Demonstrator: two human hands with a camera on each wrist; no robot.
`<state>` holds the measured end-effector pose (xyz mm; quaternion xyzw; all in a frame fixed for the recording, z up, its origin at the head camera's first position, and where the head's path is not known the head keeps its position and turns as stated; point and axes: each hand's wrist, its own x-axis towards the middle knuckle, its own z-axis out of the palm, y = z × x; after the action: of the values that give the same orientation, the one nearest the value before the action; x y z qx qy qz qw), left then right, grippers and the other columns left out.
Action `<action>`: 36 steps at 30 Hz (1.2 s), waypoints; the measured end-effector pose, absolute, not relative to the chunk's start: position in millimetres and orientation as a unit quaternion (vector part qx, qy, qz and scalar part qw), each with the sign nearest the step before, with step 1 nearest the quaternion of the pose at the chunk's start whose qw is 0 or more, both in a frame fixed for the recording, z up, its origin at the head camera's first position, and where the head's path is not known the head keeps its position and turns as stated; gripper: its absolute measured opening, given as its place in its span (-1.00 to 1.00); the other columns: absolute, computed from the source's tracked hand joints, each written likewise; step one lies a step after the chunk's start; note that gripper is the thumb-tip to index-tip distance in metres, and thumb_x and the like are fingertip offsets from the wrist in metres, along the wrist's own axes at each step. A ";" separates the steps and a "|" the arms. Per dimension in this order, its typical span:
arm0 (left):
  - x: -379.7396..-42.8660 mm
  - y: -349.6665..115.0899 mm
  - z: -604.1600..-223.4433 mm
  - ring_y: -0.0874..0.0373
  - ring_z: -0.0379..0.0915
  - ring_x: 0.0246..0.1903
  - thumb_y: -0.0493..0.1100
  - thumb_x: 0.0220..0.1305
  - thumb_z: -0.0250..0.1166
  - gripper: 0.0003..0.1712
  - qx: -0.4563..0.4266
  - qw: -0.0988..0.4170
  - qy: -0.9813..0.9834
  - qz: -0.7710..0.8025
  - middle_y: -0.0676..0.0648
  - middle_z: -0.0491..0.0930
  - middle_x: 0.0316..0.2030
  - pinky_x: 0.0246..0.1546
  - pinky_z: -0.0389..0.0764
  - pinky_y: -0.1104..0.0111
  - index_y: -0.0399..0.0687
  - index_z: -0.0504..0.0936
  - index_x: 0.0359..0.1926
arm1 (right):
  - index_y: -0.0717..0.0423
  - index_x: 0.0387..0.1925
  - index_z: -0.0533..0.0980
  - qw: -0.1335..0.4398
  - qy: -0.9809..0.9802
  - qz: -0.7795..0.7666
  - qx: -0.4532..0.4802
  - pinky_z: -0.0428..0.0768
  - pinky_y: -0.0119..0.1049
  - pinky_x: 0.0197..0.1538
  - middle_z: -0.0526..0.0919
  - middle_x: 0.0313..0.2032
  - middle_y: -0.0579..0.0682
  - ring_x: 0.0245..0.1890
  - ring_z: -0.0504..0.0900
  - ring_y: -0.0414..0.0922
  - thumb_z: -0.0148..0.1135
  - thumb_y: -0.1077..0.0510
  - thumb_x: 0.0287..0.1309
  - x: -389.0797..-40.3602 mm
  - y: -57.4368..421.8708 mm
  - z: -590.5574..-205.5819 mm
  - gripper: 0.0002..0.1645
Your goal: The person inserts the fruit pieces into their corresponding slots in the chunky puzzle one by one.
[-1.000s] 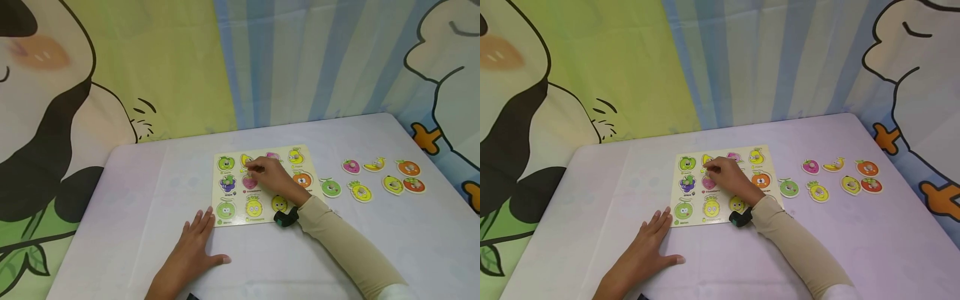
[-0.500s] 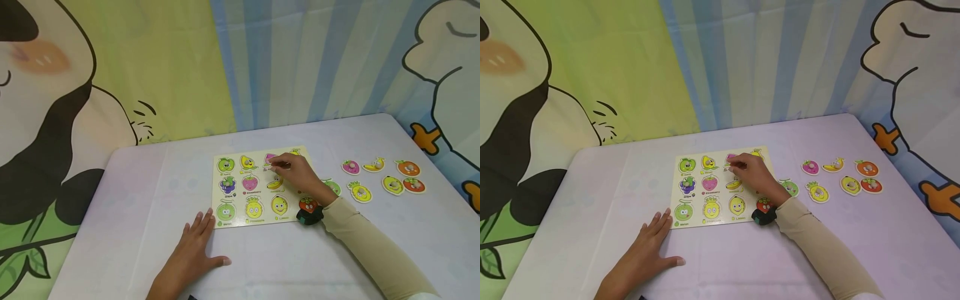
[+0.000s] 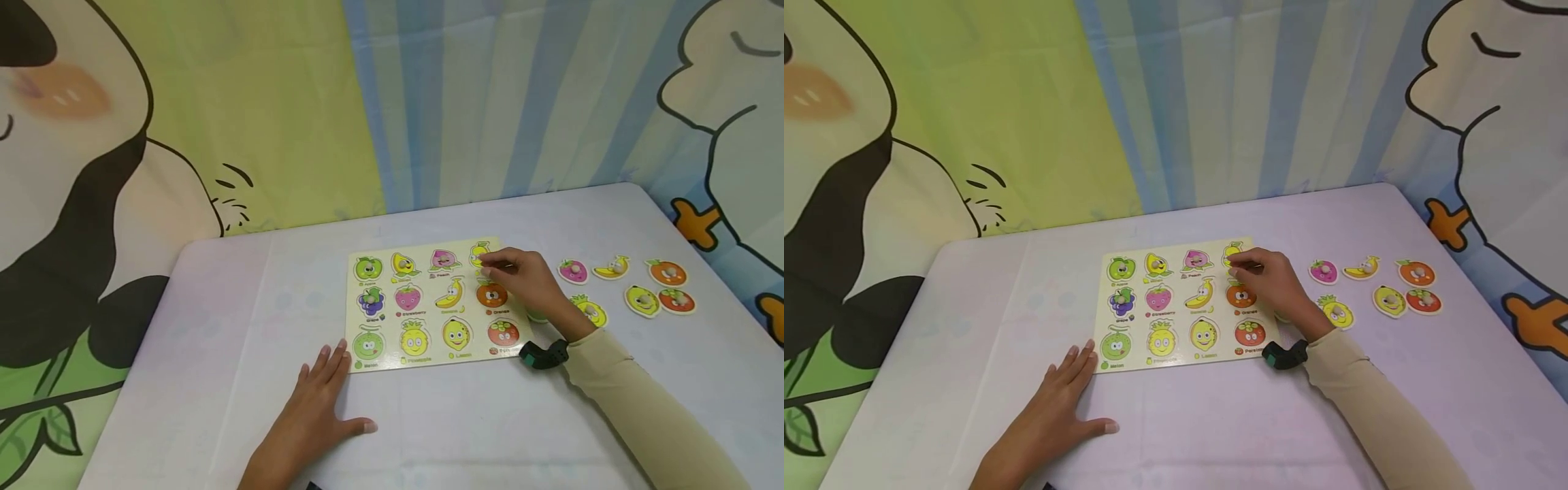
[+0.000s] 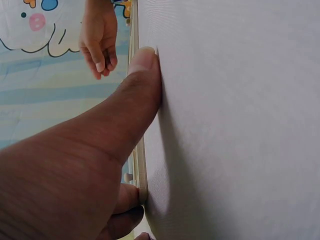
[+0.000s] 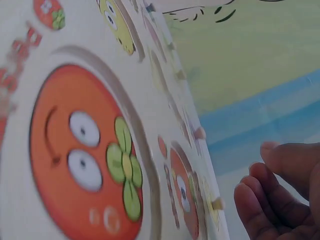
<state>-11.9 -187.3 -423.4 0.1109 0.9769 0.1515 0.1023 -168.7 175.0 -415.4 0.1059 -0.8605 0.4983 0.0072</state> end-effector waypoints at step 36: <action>-10.9 -186.8 -423.2 -0.10 -0.21 0.47 0.55 -0.30 0.37 0.38 0.108 0.101 0.977 0.156 -0.07 0.03 0.49 0.37 -0.05 -0.13 -0.17 0.22 0.45 | 0.15 0.15 0.55 0.062 -0.893 0.443 -0.058 0.46 -0.73 -0.17 0.59 0.10 0.15 -0.13 0.51 -0.41 0.20 -0.09 0.31 -147.5 279.2 -416.1 -0.47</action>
<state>-10.9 -186.8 -423.2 0.1076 0.9766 0.1563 0.1008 -147.5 279.2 -416.1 -0.0577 -0.8927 0.4426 0.0624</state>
